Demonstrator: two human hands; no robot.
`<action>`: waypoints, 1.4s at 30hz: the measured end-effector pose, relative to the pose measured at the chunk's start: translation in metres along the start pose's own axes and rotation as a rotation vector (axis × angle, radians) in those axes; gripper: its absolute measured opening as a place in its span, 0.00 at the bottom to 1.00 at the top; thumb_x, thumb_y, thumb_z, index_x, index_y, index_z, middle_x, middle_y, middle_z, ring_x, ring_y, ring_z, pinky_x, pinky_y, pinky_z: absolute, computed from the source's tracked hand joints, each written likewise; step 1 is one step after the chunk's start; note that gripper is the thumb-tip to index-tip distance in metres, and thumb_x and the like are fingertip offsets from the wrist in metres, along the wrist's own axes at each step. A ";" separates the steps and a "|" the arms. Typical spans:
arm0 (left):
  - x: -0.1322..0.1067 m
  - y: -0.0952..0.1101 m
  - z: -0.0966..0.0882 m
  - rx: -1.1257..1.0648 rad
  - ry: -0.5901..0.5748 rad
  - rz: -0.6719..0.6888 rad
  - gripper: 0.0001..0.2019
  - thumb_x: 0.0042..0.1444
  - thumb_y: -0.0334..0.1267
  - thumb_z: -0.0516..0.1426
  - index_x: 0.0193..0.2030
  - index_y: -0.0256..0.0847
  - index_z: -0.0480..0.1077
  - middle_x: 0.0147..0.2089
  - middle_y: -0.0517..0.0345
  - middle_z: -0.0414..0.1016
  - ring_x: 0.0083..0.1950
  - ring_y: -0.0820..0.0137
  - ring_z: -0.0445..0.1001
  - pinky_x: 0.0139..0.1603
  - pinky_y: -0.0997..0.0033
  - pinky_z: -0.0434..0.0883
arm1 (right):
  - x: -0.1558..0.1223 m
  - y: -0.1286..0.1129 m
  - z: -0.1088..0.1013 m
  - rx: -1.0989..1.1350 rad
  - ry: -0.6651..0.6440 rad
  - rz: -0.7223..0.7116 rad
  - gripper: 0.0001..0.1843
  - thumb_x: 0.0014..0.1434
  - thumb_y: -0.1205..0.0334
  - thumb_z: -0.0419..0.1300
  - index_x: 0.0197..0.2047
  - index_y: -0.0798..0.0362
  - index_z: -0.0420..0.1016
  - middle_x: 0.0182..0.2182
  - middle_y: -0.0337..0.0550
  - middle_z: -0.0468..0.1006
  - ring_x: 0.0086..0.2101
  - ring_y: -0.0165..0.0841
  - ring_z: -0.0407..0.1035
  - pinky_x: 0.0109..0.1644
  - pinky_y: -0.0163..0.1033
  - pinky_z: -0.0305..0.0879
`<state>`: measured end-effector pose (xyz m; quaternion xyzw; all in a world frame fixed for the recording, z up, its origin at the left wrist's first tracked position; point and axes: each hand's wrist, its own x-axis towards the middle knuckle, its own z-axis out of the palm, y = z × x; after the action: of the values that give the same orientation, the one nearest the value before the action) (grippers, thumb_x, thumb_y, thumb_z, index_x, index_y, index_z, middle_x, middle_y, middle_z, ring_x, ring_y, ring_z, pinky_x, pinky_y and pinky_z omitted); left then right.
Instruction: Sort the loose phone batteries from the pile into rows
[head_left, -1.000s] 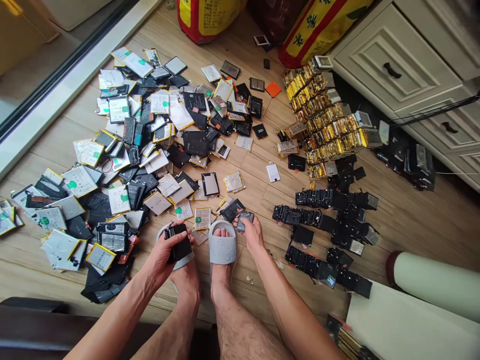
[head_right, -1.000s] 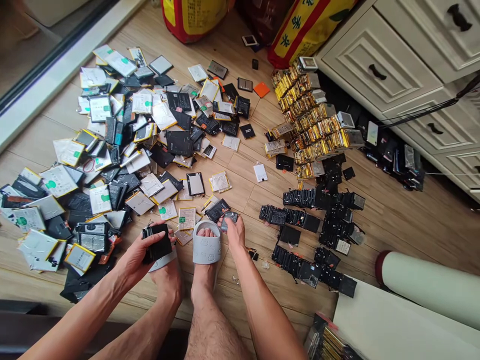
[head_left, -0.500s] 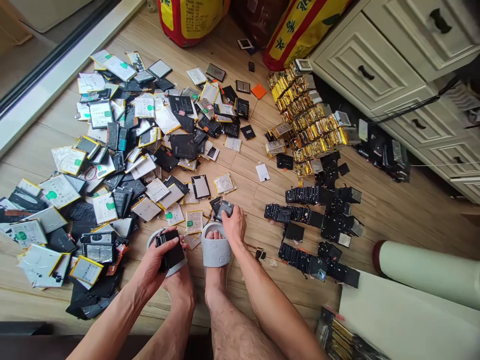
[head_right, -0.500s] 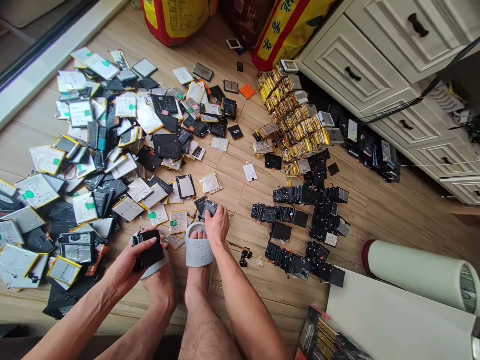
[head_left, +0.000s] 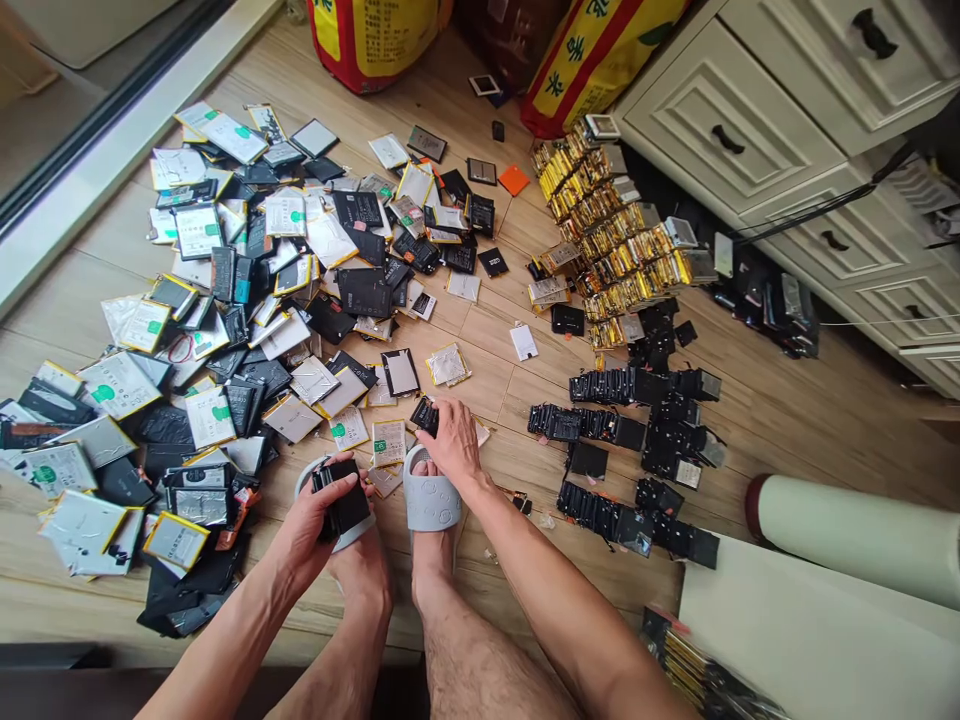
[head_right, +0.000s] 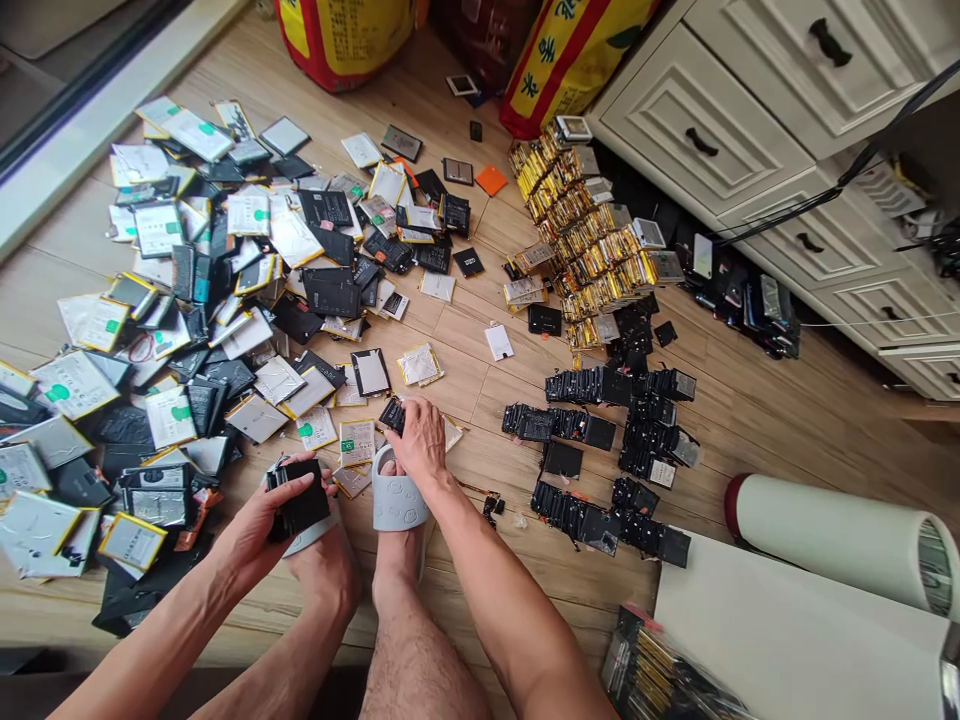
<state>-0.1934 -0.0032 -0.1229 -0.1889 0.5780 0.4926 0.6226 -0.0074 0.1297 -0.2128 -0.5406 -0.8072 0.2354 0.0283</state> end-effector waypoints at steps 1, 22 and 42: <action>0.000 0.000 0.000 -0.005 -0.004 0.001 0.21 0.53 0.24 0.64 0.52 0.40 0.70 0.39 0.51 0.80 0.34 0.63 0.82 0.35 0.65 0.81 | -0.002 -0.001 0.000 0.003 -0.018 -0.032 0.25 0.58 0.66 0.67 0.58 0.53 0.68 0.59 0.53 0.72 0.57 0.43 0.66 0.63 0.47 0.63; -0.005 -0.007 0.005 0.084 -0.118 -0.040 0.25 0.43 0.43 0.75 0.49 0.40 0.79 0.46 0.51 0.83 0.42 0.65 0.81 0.41 0.72 0.79 | -0.068 -0.061 -0.055 0.422 -0.446 -0.265 0.43 0.54 0.62 0.70 0.71 0.43 0.62 0.62 0.45 0.70 0.56 0.40 0.71 0.63 0.47 0.68; -0.011 -0.005 0.008 -0.075 -0.049 -0.132 0.15 0.54 0.23 0.62 0.48 0.36 0.78 0.42 0.49 0.84 0.37 0.65 0.82 0.39 0.68 0.81 | -0.077 -0.068 -0.049 0.416 -0.346 -0.216 0.35 0.56 0.64 0.66 0.67 0.49 0.67 0.59 0.47 0.73 0.56 0.42 0.71 0.64 0.49 0.68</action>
<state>-0.1833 -0.0034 -0.1126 -0.2379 0.5300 0.4762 0.6601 -0.0198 0.0580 -0.1257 -0.3857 -0.7873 0.4804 0.0253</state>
